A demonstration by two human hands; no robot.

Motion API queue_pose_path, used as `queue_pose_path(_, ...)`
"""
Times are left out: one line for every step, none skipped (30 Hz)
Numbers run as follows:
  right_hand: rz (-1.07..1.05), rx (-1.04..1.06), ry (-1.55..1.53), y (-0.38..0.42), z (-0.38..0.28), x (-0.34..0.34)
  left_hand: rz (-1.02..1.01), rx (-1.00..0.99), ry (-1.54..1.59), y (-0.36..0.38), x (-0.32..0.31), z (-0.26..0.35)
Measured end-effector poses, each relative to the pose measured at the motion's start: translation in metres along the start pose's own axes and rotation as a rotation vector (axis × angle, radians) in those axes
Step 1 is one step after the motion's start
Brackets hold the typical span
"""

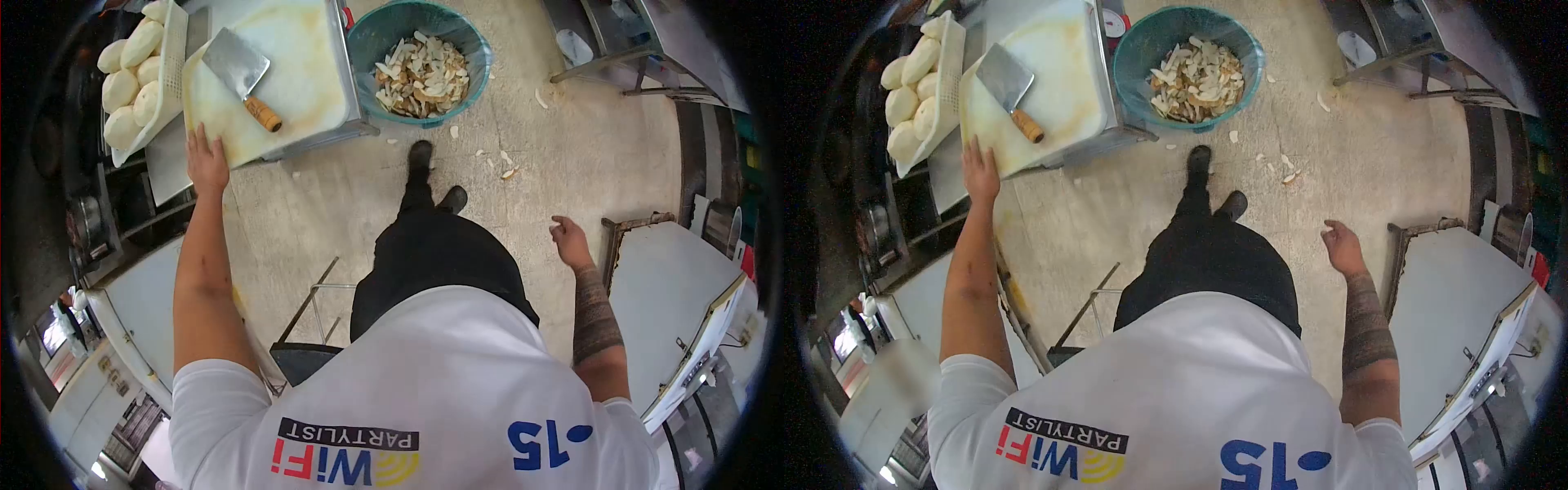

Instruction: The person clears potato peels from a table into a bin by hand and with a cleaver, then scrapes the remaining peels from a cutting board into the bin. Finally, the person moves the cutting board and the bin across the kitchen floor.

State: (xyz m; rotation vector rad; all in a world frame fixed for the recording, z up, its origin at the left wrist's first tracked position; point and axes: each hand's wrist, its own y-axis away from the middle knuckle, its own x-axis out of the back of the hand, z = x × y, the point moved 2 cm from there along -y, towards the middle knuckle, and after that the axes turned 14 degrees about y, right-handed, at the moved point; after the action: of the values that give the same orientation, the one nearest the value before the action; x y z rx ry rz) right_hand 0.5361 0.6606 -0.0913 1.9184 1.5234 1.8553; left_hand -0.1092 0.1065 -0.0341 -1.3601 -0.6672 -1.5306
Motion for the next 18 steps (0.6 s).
queue_pose_path(-0.005,0.000,0.014,-0.005,-0.001,0.002,0.004,-0.003,0.016,-0.001,-0.001,0.000)
queue_pose_path(-0.007,0.000,0.028,-0.010,-0.003,0.004,0.011,-0.008,0.033,-0.001,-0.001,0.001)
queue_pose_path(0.000,0.003,0.041,-0.015,-0.005,0.006,0.009,-0.008,0.024,0.000,-0.001,0.000)
queue_pose_path(-0.020,-0.011,0.005,-0.017,-0.008,0.008,0.009,-0.009,0.017,-0.002,-0.002,0.000)
queue_pose_path(-0.013,-0.010,-0.004,-0.018,-0.011,0.009,0.010,-0.008,0.011,-0.002,-0.002,0.000)
queue_pose_path(-0.006,-0.009,-0.011,-0.019,-0.015,0.009,0.012,-0.001,0.010,-0.002,-0.002,0.000)
queue_pose_path(-0.001,-0.009,-0.018,-0.018,-0.018,0.009,0.010,0.007,0.009,-0.001,-0.002,0.001)
queue_pose_path(-0.001,-0.009,-0.003,-0.017,-0.022,0.007,0.008,0.013,0.008,-0.001,-0.002,0.002)
queue_pose_path(-0.001,-0.009,0.011,-0.014,-0.024,0.004,0.003,0.016,0.007,0.001,-0.002,0.002)
queue_pose_path(0.003,-0.007,0.025,-0.012,-0.028,0.002,0.001,0.017,0.006,0.000,-0.003,0.003)
queue_pose_path(0.005,-0.007,0.029,-0.010,-0.032,-0.001,0.004,0.019,0.005,-0.002,-0.003,0.003)
queue_pose_path(0.009,-0.007,0.032,-0.005,-0.036,-0.005,-0.002,0.026,0.011,-0.003,-0.004,0.003)
queue_pose_path(0.011,-0.007,0.033,0.001,-0.041,-0.008,-0.008,0.033,0.015,-0.003,-0.005,0.005)
queue_pose_path(0.005,-0.005,0.048,0.006,-0.047,-0.010,-0.015,0.041,0.015,-0.001,-0.005,0.004)
queue_pose_path(0.007,-0.024,0.035,0.012,-0.053,-0.015,-0.029,0.059,0.018,0.001,-0.002,0.005)
queue_pose_path(0.009,-0.042,0.022,0.016,-0.058,-0.022,-0.042,0.075,0.020,0.002,0.001,0.010)
queue_pose_path(0.015,-0.061,0.006,0.016,-0.058,-0.032,-0.052,0.087,0.023,0.001,0.001,0.014)
queue_pose_path(0.035,-0.090,0.017,0.015,-0.055,-0.048,-0.070,0.108,0.018,0.001,0.002,0.017)
